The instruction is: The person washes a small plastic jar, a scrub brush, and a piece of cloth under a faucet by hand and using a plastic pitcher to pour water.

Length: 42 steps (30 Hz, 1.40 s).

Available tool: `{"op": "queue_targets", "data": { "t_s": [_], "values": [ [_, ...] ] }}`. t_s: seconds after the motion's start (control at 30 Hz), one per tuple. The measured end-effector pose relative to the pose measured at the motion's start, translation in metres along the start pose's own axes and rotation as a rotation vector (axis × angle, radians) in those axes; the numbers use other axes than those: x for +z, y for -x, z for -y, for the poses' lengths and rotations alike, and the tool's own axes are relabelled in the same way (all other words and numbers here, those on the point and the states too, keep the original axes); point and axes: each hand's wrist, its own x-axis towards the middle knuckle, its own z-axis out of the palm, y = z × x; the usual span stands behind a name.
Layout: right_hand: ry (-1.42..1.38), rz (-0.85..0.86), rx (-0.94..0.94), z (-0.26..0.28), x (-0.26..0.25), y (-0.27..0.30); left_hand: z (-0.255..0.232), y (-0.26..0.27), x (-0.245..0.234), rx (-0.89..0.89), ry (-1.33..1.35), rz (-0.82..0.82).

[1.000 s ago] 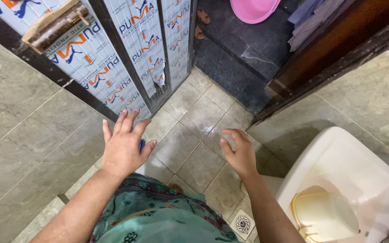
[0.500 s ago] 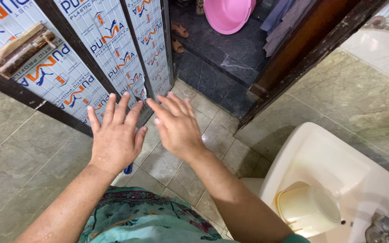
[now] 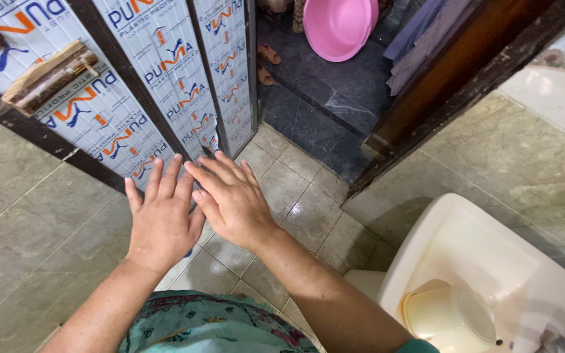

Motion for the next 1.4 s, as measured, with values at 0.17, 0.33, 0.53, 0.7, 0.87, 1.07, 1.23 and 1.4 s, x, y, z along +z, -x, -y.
{"op": "queue_targets", "data": {
  "t_s": [0.17,0.33,0.53,0.7,0.87,1.07,1.23,1.4],
  "values": [
    [-0.031,0.02,-0.033,0.005,0.01,0.0,0.008,0.015,-0.002,-0.032,0.038,-0.029],
    [-0.046,0.069,-0.048,0.012,0.013,-0.007,0.015,0.022,-0.014,-0.08,0.035,-0.011],
    [-0.101,0.164,-0.103,0.029,0.037,-0.018,0.034,0.045,-0.023,-0.18,0.057,-0.015],
    [-0.166,0.224,-0.129,0.048,0.05,-0.027,0.05,0.057,-0.033,-0.258,0.058,-0.025],
    [-0.179,0.215,-0.153,0.052,0.062,-0.03,0.058,0.066,-0.034,-0.301,0.091,-0.023],
    [-0.216,0.303,-0.185,0.06,0.09,-0.033,0.076,0.089,-0.031,-0.395,0.089,-0.032],
    [-0.294,0.357,-0.22,0.075,0.121,-0.033,0.096,0.111,-0.031,-0.471,0.052,-0.025],
    [-0.301,0.358,-0.242,0.077,0.141,-0.035,0.111,0.119,-0.024,-0.5,0.04,-0.03]
  ]
}}
